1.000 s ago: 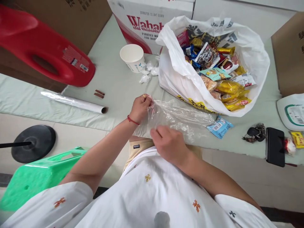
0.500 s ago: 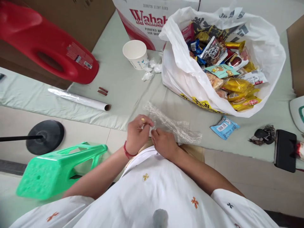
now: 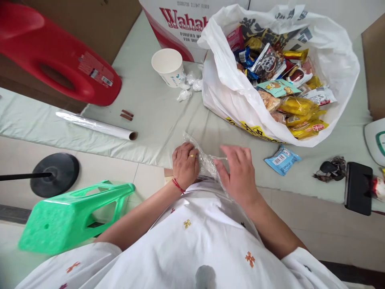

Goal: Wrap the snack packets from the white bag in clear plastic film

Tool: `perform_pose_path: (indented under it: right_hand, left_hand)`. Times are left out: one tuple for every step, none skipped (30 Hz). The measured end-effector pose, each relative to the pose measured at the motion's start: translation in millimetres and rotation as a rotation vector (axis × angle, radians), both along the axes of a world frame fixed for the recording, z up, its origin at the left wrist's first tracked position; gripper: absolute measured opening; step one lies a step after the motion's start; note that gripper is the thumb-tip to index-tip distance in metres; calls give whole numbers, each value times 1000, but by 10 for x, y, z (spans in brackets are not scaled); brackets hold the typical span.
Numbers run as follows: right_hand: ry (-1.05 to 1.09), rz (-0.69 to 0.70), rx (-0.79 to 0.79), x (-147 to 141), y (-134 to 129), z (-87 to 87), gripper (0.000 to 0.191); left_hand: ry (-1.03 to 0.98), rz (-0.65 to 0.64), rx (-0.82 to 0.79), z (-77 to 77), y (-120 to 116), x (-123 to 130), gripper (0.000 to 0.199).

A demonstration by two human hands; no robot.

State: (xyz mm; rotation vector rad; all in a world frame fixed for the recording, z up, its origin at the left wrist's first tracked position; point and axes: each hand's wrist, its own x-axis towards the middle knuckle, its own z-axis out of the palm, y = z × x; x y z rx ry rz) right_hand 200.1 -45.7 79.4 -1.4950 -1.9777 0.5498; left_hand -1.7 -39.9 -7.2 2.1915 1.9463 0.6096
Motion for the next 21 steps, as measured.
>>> perform_pose_path:
  right_hand:
    - [-19, -27, -96, 66, 87, -63, 39]
    - [-7, -3, -221, 134, 172, -133, 43]
    - [30, 37, -344, 208, 253, -196, 43]
    - [78, 73, -442, 291, 333, -245, 39]
    - [122, 84, -500, 382, 413, -275, 36]
    - [149, 58, -507, 477, 495, -286, 35]
    - [151, 0, -474, 573, 580, -283, 35]
    - [126, -67, -415, 663, 669, -274, 35]
    - [77, -127, -343, 742, 759, -265, 35]
    - [10, -175, -267, 805, 849, -265, 35]
    - [-74, -209, -189, 850, 937, -279, 36]
    - [-165, -226, -118, 878, 1020, -309, 37]
    - [-252, -233, -52, 892, 1097, -354, 38]
    - [-330, -239, 6, 896, 1168, -411, 40]
    - [-394, -244, 49, 894, 1231, -472, 42]
    - [-440, -247, 79, 891, 1285, -528, 43]
    - [-473, -246, 95, 889, 1327, -570, 45]
    - [-494, -238, 98, 888, 1354, -588, 45]
    - [-506, -223, 89, 889, 1363, -576, 45]
    - [-511, -198, 66, 888, 1349, -532, 44]
    - [-512, -173, 36, 881, 1309, -458, 42]
  left_hand:
    - [18, -12, -5, -3, -11, 0, 32]
    - [34, -23, -25, 2, -14, -1, 36]
    - [51, -38, -53, 13, -11, -3, 41]
    - [69, -57, -85, 28, -4, -5, 46]
    - [88, -77, -114, 45, 5, -7, 50]
    - [106, -93, -138, 62, 15, -9, 54]
    - [123, -106, -159, 77, 24, -12, 57]
    - [139, -118, -177, 90, 31, -14, 58]
    - [152, -126, -192, 101, 37, -18, 59]
    - [164, -135, -207, 112, 44, -22, 60]
    - [174, -143, -220, 122, 53, -28, 60]
    - [184, -148, -232, 134, 66, -35, 60]
    - [193, -149, -244, 147, 85, -44, 60]
    - [201, -149, -257, 163, 110, -54, 61]
    - [207, -148, -269, 180, 142, -64, 62]
    - [210, -146, -282, 196, 180, -74, 63]
    - [210, -139, -291, 211, 223, -82, 63]
    - [205, -129, -297, 222, 267, -87, 64]
    - [197, -116, -298, 229, 311, -89, 63]
    - [187, -100, -296, 230, 353, -86, 63]
    - [178, -85, -290, 225, 390, -78, 62]
